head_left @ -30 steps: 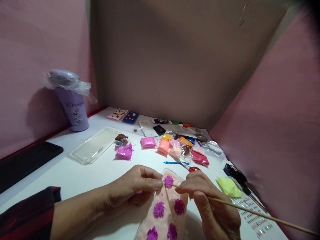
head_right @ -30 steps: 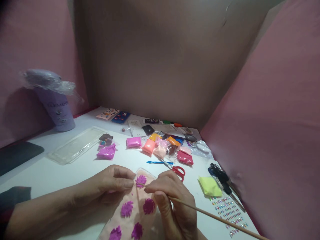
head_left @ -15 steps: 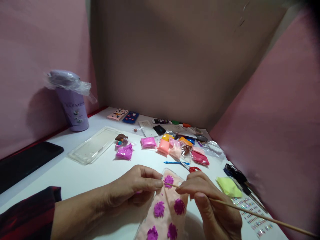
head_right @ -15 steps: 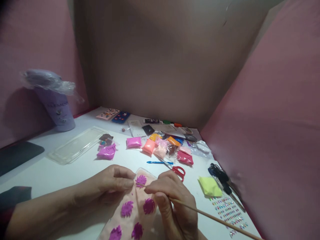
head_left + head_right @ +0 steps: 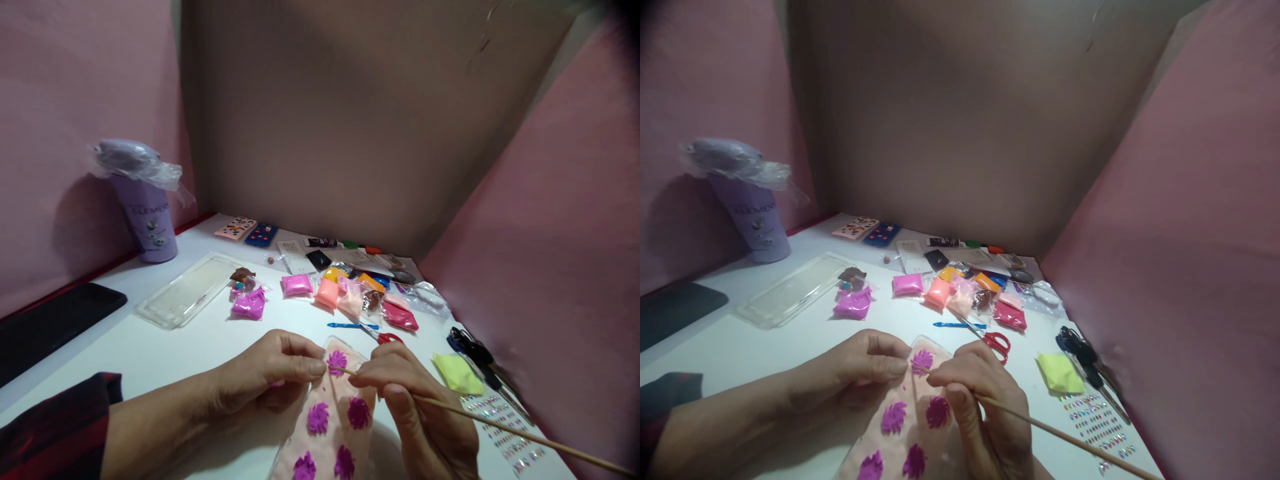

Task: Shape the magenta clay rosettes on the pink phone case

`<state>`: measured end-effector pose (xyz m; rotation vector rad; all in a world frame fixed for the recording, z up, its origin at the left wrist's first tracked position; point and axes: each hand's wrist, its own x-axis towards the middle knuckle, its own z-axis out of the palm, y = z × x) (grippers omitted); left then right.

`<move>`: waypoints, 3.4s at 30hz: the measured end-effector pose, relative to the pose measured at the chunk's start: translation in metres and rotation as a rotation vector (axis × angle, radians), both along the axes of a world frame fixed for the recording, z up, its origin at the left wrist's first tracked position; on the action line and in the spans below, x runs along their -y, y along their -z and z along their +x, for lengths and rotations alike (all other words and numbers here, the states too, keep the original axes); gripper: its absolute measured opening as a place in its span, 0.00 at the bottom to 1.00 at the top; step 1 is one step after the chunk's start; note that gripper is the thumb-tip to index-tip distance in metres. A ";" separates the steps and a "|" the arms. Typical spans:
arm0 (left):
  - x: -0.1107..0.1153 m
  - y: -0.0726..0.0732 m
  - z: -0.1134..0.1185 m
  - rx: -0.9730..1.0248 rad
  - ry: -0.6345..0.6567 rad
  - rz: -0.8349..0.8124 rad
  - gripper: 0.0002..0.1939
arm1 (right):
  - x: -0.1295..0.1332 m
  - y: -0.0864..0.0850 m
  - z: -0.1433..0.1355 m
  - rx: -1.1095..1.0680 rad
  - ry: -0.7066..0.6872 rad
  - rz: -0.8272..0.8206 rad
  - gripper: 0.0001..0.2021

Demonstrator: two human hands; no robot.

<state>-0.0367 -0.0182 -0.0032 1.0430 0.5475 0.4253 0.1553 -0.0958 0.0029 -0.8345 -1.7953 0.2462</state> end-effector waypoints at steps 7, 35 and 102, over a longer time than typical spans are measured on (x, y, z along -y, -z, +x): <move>-0.002 -0.001 0.001 -0.003 0.002 -0.022 0.08 | -0.002 0.002 -0.002 -0.008 -0.010 0.019 0.10; 0.001 -0.002 0.000 -0.005 0.001 -0.018 0.08 | 0.000 0.007 0.002 0.000 -0.005 -0.025 0.11; 0.001 -0.003 0.000 -0.020 -0.004 -0.014 0.10 | -0.001 0.002 0.000 -0.036 0.026 0.004 0.10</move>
